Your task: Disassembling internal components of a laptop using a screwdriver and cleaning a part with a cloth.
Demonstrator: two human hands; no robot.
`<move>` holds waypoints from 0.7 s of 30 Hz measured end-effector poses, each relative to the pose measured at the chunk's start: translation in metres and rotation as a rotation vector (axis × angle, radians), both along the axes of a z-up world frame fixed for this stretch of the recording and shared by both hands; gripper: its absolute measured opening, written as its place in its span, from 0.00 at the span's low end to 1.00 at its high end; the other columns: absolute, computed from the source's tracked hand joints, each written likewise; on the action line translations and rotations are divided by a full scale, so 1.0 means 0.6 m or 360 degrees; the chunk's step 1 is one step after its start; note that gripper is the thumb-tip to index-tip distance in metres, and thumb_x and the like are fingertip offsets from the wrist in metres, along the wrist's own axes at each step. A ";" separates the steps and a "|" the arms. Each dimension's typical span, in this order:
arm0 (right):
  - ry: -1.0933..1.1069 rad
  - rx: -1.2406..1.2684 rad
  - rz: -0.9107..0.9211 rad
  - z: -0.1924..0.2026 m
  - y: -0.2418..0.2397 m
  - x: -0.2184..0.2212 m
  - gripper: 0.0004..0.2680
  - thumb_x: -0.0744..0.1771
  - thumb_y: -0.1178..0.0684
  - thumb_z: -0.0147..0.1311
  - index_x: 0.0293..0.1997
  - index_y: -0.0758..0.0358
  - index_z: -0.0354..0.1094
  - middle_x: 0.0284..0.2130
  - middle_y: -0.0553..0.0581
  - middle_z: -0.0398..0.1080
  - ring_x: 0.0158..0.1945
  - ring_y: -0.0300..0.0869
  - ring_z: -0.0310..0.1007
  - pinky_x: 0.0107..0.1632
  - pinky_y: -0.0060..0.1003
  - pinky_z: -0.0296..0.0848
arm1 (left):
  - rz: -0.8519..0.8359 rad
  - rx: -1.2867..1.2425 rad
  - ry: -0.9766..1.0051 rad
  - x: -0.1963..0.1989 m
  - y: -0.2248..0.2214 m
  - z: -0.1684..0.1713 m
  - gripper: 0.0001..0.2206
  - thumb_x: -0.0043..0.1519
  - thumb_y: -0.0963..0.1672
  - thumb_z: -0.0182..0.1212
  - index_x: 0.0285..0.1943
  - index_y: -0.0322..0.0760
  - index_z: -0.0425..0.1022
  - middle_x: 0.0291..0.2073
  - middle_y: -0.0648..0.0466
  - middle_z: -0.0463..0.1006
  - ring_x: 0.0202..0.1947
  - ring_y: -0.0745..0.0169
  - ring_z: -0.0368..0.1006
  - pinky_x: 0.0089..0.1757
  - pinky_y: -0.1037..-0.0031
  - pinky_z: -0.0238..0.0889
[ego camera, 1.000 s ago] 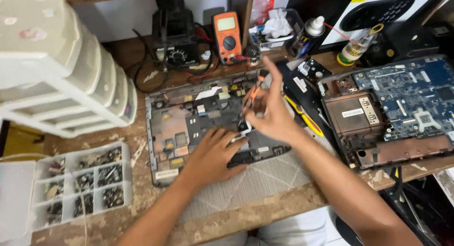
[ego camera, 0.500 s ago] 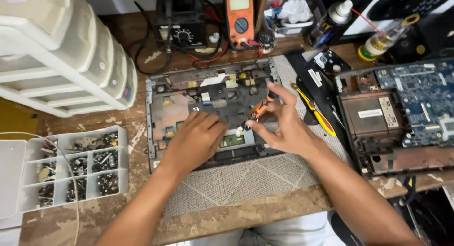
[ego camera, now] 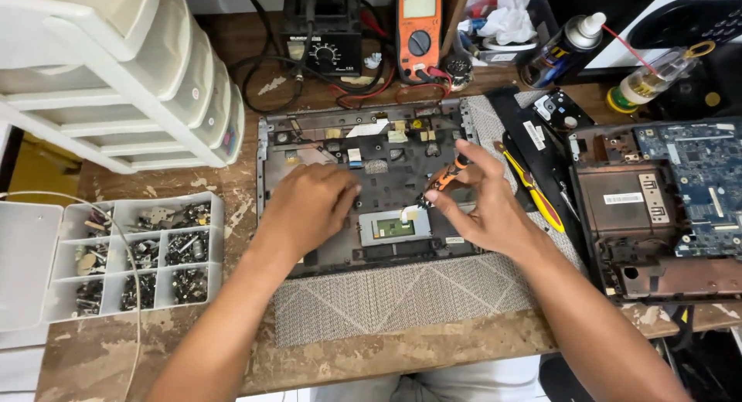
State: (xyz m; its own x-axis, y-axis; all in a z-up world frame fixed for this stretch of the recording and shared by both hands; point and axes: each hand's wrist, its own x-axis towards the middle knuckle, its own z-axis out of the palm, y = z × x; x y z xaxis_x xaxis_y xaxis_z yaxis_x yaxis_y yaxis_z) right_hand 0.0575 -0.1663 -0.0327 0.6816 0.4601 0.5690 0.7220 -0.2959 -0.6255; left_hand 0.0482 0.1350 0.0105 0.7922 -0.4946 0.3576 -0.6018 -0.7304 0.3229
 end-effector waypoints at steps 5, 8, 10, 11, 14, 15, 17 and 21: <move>-0.0003 0.0075 -0.0048 0.058 0.027 -0.007 0.25 0.67 0.67 0.52 0.69 0.72 0.36 0.35 0.68 0.76 0.33 0.56 0.78 0.39 0.49 0.78 | -0.0146 0.0091 0.0087 -0.009 -0.011 0.008 0.12 0.56 0.45 0.71 0.46 0.35 0.82 0.39 0.45 0.80 0.44 0.44 0.76 0.48 0.59 0.64; 0.0067 0.0092 -0.0117 0.040 0.014 0.002 0.27 0.67 0.68 0.52 0.70 0.72 0.33 0.33 0.69 0.75 0.32 0.59 0.78 0.40 0.52 0.79 | -0.0175 0.0197 0.0168 -0.005 -0.016 -0.013 0.15 0.58 0.45 0.68 0.51 0.34 0.80 0.47 0.43 0.77 0.51 0.42 0.72 0.54 0.54 0.61; 0.0095 0.0066 -0.0195 0.039 0.012 0.002 0.28 0.67 0.67 0.53 0.70 0.72 0.33 0.31 0.68 0.74 0.31 0.59 0.78 0.41 0.52 0.79 | -0.0174 0.0243 0.0251 -0.003 -0.018 -0.022 0.15 0.61 0.45 0.65 0.54 0.33 0.79 0.51 0.42 0.75 0.57 0.40 0.70 0.58 0.50 0.59; 0.0074 0.0007 -0.0276 0.046 0.015 -0.002 0.27 0.68 0.67 0.53 0.71 0.72 0.34 0.30 0.66 0.74 0.30 0.58 0.78 0.40 0.52 0.78 | -0.0167 0.0265 0.0246 -0.005 -0.019 -0.021 0.14 0.62 0.45 0.64 0.54 0.33 0.79 0.52 0.42 0.75 0.57 0.41 0.70 0.58 0.49 0.59; 0.0085 -0.0014 -0.0403 0.076 0.023 -0.008 0.28 0.67 0.69 0.52 0.72 0.71 0.34 0.27 0.67 0.72 0.27 0.58 0.76 0.36 0.52 0.77 | -0.0176 0.0309 0.0168 -0.001 -0.019 -0.032 0.13 0.63 0.44 0.63 0.53 0.33 0.79 0.52 0.42 0.76 0.57 0.41 0.70 0.58 0.50 0.60; 0.0123 0.0025 -0.0444 0.086 0.026 -0.011 0.28 0.66 0.71 0.51 0.72 0.71 0.34 0.25 0.68 0.71 0.26 0.60 0.75 0.33 0.53 0.76 | -0.0187 0.0332 0.0101 -0.001 -0.018 -0.039 0.12 0.63 0.44 0.63 0.52 0.34 0.80 0.52 0.43 0.76 0.57 0.42 0.70 0.57 0.50 0.61; 0.0182 -0.0040 -0.0559 0.097 0.025 -0.015 0.28 0.66 0.70 0.50 0.72 0.70 0.35 0.23 0.68 0.69 0.23 0.59 0.72 0.30 0.49 0.71 | -0.0201 0.0337 0.0055 -0.005 -0.023 -0.033 0.11 0.64 0.43 0.62 0.52 0.35 0.80 0.51 0.43 0.77 0.56 0.42 0.71 0.58 0.49 0.60; 0.0329 -0.0161 -0.0743 0.105 0.025 -0.013 0.28 0.65 0.66 0.50 0.72 0.67 0.38 0.17 0.61 0.66 0.18 0.53 0.67 0.26 0.43 0.63 | -0.0257 0.0298 -0.0031 -0.011 -0.032 -0.032 0.10 0.63 0.45 0.62 0.49 0.35 0.81 0.50 0.44 0.77 0.55 0.44 0.72 0.60 0.47 0.55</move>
State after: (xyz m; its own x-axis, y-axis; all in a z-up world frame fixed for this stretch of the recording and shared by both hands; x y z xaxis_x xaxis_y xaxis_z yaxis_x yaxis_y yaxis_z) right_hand 0.0495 -0.1512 0.0302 0.9208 0.1261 0.3692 0.3630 -0.6235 -0.6925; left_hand 0.0415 0.1159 -0.0085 0.6913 -0.6732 0.2625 -0.7204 -0.6702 0.1783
